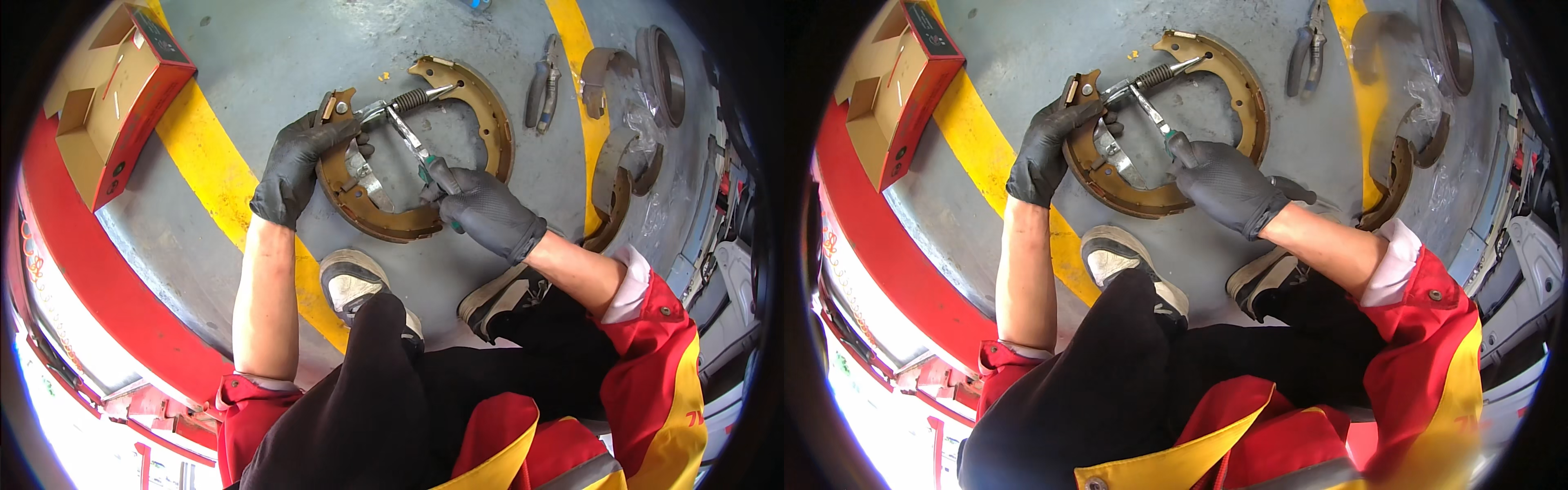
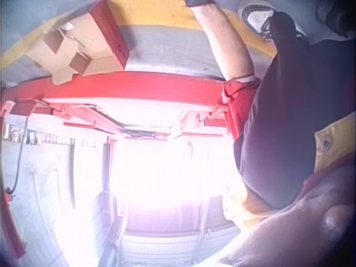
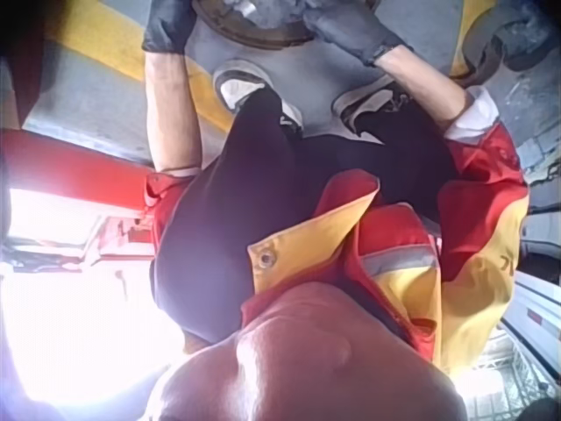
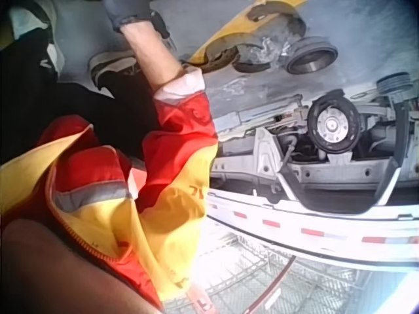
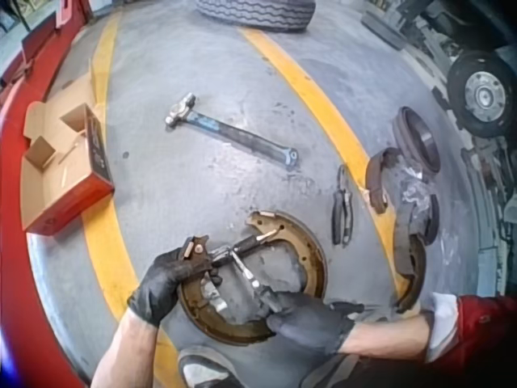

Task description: The person assembles a drum brake assembly on the floor, attaching brake shoes to a backing plate, installing springs and adjusters, and using pliers and a screwdriver to secure components.

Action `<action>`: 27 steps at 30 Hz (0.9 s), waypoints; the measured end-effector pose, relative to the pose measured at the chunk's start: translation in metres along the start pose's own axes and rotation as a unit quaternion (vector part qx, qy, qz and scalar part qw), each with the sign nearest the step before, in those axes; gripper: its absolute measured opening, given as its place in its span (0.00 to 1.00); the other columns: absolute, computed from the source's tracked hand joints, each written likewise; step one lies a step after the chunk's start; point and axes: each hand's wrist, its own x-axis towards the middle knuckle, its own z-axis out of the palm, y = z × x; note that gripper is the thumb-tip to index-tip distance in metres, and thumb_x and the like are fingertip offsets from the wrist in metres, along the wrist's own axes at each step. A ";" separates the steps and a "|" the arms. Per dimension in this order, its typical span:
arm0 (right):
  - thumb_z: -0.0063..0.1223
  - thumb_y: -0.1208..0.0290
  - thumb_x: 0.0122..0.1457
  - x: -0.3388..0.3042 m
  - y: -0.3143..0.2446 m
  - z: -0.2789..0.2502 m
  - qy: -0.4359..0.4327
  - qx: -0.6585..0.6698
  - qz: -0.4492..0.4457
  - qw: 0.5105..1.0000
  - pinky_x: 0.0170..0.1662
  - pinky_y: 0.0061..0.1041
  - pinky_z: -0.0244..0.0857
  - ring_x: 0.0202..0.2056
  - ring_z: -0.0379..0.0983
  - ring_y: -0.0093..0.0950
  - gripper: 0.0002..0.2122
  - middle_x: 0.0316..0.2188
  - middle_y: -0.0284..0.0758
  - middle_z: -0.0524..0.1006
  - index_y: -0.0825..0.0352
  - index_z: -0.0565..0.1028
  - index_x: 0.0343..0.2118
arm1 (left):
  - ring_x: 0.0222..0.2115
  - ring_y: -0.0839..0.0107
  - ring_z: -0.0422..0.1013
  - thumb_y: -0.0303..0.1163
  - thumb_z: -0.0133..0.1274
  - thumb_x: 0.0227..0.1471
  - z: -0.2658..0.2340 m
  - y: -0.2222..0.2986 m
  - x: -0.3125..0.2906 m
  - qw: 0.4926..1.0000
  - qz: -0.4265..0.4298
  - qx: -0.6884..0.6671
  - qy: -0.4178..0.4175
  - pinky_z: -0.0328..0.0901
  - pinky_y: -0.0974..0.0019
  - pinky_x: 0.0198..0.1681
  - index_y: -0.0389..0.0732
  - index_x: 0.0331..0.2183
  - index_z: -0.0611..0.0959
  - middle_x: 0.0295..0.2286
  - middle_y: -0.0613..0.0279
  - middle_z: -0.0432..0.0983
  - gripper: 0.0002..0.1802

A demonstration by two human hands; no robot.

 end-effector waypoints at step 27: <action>0.45 0.70 0.63 0.009 -0.014 -0.033 0.014 -0.231 -0.080 0.970 0.37 0.33 0.75 0.31 0.79 0.31 0.13 0.34 0.44 0.80 0.73 0.79 0.37 | 0.35 0.65 0.81 0.29 0.61 0.57 0.007 0.002 0.002 1.000 0.004 0.025 -0.009 0.75 0.66 0.44 0.26 0.46 0.79 0.36 0.52 0.82 0.19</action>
